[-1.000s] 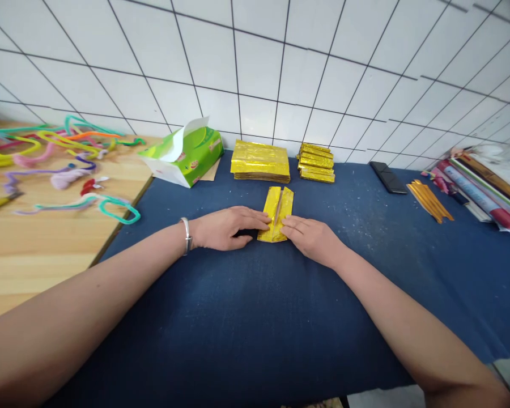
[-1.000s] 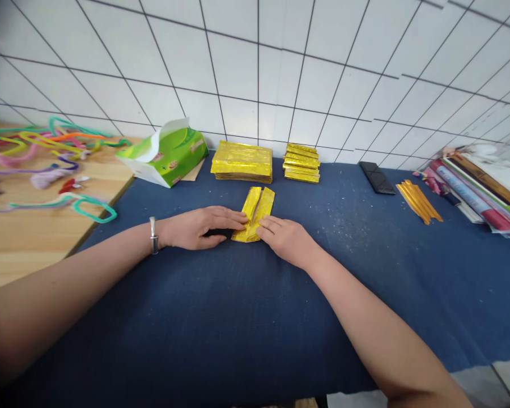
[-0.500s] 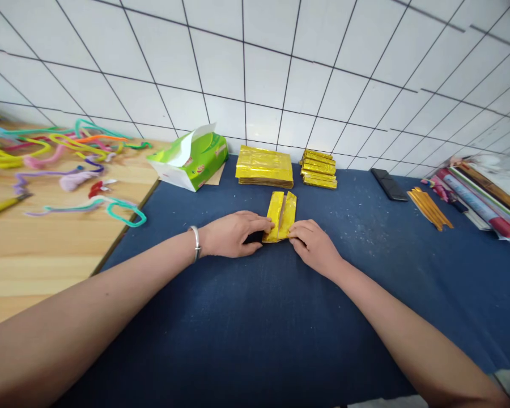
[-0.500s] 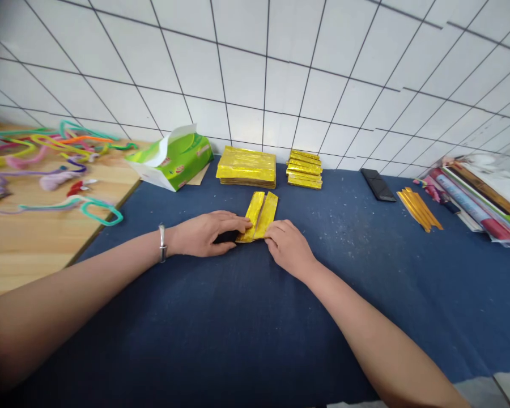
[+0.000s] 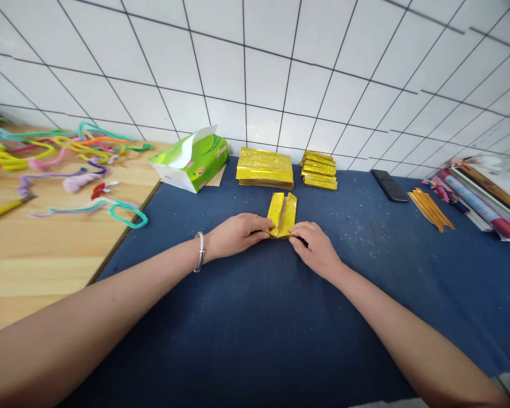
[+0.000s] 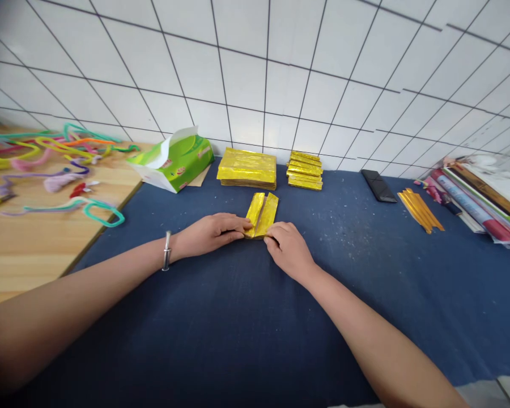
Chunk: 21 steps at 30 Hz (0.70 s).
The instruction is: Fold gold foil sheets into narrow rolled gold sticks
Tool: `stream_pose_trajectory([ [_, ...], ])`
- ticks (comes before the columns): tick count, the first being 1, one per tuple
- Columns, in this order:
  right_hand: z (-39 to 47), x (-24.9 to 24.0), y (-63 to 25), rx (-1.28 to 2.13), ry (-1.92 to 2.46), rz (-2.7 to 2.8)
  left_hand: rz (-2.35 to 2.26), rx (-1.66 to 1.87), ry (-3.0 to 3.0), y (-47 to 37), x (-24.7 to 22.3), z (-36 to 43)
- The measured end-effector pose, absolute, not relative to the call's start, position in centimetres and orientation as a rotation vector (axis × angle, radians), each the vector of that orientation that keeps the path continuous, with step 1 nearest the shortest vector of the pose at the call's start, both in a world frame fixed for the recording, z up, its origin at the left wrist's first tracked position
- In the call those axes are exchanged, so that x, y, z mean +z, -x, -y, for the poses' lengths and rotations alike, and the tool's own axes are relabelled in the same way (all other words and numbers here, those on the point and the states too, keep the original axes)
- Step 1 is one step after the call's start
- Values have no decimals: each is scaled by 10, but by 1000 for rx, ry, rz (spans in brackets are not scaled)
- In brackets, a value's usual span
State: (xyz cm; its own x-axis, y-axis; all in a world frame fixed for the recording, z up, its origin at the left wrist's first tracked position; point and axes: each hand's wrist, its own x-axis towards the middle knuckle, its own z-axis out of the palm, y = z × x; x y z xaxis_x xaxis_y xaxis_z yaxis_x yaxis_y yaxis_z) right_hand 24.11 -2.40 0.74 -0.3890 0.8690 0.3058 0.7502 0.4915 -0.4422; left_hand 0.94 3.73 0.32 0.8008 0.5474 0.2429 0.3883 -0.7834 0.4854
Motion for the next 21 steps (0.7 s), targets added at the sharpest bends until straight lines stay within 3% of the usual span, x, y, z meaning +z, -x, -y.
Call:
stream_pose_trajectory([
  [21, 15, -7, -236, 226, 1507, 2057, -874, 663, -2548, -29, 0, -44],
])
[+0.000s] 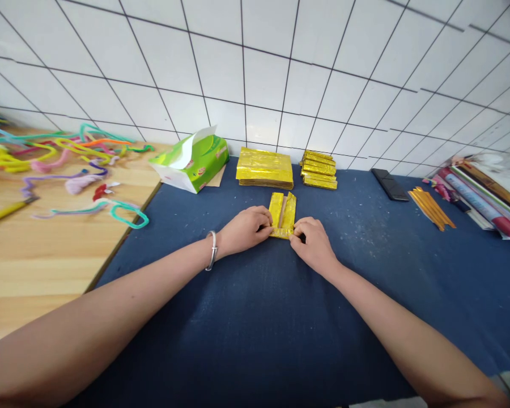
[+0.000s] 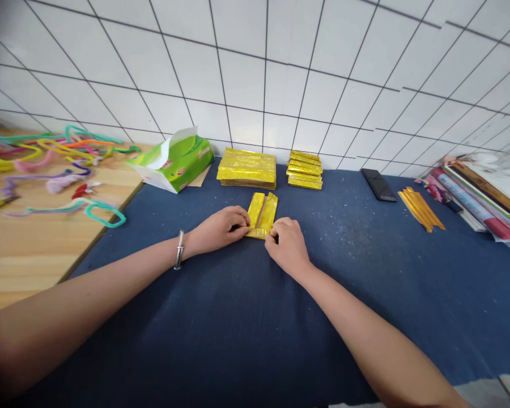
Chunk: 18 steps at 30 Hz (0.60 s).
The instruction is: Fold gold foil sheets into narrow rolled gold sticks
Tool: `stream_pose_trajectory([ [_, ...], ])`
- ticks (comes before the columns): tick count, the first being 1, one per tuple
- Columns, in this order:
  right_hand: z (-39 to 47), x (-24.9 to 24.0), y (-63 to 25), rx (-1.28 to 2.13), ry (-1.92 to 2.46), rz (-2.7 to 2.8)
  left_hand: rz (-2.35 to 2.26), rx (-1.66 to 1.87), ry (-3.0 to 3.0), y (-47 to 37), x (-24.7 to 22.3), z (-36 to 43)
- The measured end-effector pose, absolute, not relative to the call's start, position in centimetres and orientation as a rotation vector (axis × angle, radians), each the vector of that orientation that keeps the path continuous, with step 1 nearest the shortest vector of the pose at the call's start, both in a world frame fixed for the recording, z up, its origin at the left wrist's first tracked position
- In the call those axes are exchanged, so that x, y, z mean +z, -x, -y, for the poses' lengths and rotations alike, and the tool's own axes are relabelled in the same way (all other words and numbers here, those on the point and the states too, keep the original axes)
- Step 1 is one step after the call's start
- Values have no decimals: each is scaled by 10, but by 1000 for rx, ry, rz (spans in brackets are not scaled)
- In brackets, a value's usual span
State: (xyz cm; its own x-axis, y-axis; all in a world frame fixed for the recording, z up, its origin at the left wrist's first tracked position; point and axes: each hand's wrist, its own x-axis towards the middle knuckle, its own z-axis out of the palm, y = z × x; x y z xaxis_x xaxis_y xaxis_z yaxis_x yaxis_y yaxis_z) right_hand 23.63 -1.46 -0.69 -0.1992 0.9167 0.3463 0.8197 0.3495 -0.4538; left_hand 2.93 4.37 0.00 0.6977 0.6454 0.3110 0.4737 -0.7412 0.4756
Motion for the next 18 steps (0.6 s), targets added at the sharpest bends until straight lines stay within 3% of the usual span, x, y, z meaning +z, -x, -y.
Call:
stream_pose_trajectory([
  [18, 8, -3, -236, 259, 1530, 2117, -944, 637, -2595, -31, -4, -43],
])
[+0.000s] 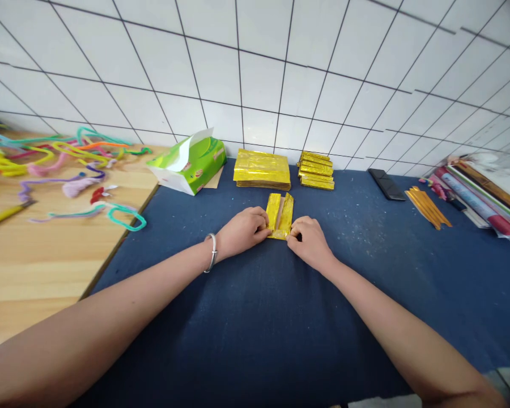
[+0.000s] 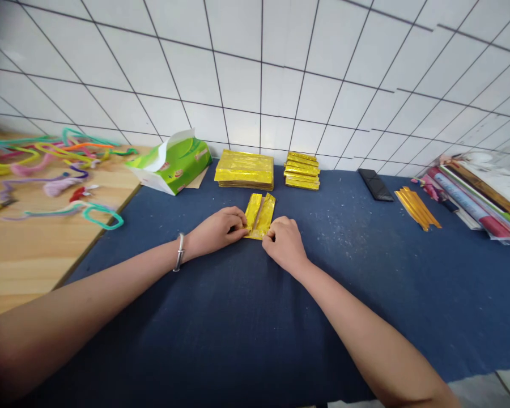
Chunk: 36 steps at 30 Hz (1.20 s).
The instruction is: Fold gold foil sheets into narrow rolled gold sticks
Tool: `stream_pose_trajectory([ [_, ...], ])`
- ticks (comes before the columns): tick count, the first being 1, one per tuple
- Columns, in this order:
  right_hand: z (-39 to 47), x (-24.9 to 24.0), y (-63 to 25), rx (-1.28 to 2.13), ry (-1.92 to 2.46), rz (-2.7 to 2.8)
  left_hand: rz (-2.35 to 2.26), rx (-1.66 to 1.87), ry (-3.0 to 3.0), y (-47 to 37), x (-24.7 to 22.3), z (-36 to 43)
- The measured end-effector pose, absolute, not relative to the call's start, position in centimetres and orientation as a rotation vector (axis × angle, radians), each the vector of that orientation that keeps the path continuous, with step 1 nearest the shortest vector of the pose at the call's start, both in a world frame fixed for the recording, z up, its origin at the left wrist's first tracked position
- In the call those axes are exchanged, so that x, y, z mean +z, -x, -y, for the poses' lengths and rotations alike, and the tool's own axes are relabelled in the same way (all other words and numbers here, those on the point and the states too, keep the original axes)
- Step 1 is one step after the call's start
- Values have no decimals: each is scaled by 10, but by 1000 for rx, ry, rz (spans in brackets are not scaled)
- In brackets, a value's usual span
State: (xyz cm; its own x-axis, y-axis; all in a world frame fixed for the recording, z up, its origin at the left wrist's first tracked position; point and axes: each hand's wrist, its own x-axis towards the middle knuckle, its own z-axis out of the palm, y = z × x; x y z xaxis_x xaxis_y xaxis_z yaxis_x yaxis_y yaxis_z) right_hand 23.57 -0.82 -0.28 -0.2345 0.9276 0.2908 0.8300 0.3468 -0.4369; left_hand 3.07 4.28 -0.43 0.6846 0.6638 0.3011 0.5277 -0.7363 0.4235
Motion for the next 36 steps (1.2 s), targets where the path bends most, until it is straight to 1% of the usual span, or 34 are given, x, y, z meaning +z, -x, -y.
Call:
stream_pose_trajectory([
  [7, 10, -5, -235, 263, 1557, 2096, -1002, 626, -2628, -31, -4, -41],
  [14, 15, -5, -236, 276, 1555, 1935, -1066, 639, -2653, -31, -1, -35],
  [19, 21, -2, -237, 258, 1451, 2077, -957, 484, -2863, -32, 2, -35],
  [23, 32, 3, -236, 52, 1437, 2223, -910, 397, -2959, -28, 11, -26],
  [27, 41, 11, -233, -129, 1397, 2383, -1011, 250, -3121, -30, 21, 0],
  [31, 45, 14, -231, -154, 1362, 2486, -1142, 58, -3198, -35, 23, 20],
  [36, 44, 15, -231, -166, 1370, 2514, -1124, -60, -3178, -39, 19, 34],
])
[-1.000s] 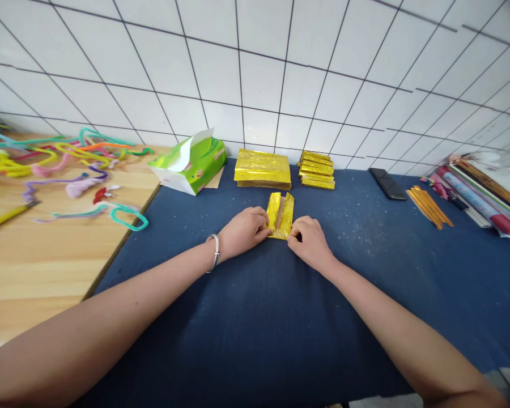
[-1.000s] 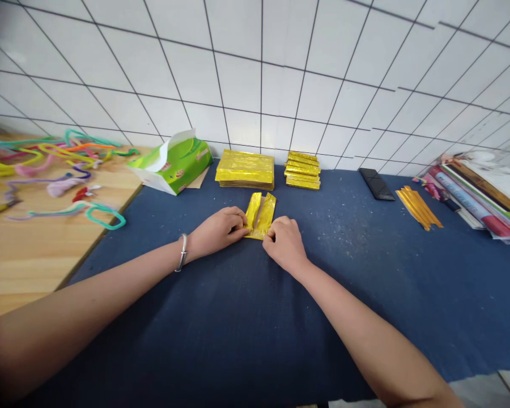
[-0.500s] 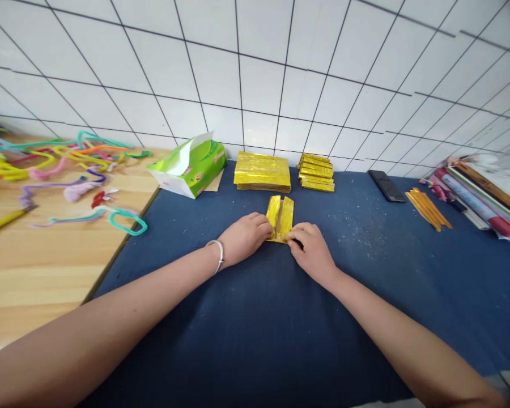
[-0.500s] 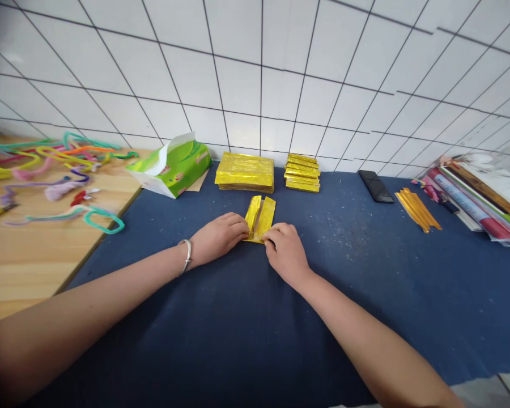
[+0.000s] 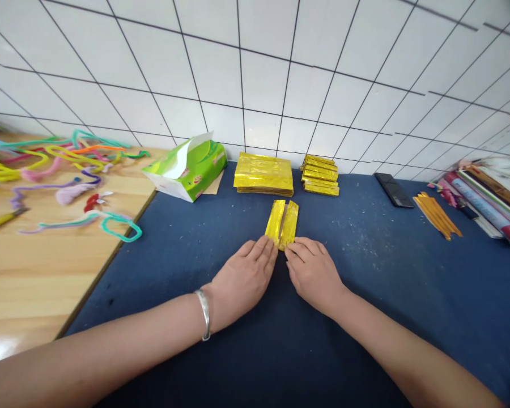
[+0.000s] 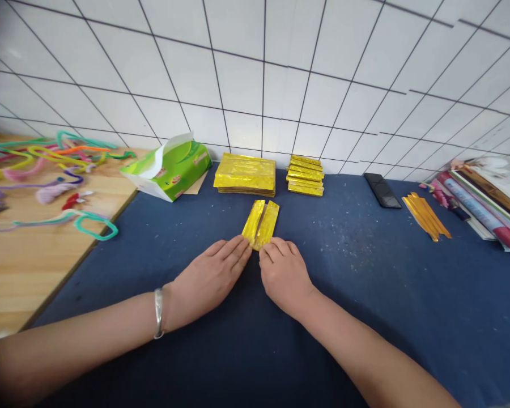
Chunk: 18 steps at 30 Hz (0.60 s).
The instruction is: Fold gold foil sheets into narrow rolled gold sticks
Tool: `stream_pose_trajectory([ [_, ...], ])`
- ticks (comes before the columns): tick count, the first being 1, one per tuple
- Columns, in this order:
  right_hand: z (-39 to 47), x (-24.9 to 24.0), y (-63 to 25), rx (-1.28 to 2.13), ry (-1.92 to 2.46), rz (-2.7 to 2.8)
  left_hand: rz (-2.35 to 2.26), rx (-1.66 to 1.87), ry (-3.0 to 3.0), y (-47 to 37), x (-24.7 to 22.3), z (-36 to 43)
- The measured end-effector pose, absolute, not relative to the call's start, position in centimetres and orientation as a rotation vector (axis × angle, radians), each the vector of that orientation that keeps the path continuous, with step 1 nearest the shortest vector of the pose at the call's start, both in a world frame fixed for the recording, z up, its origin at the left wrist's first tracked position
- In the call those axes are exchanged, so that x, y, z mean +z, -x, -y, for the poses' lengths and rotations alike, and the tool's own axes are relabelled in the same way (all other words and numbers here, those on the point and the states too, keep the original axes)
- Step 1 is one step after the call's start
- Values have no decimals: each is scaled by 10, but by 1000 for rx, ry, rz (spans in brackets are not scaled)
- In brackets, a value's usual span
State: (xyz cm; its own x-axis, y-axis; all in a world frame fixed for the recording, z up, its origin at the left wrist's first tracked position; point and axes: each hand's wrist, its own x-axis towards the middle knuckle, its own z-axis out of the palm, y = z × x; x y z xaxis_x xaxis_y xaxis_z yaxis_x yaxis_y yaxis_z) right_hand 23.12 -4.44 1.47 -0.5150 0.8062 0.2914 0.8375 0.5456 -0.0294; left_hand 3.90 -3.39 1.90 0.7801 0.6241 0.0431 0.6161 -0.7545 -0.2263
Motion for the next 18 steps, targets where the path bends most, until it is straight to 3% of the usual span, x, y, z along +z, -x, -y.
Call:
stream_pose_trajectory([
  [18, 44, 15, -231, -92, 1406, 2580, 925, -80, 2933, -44, 12, 34],
])
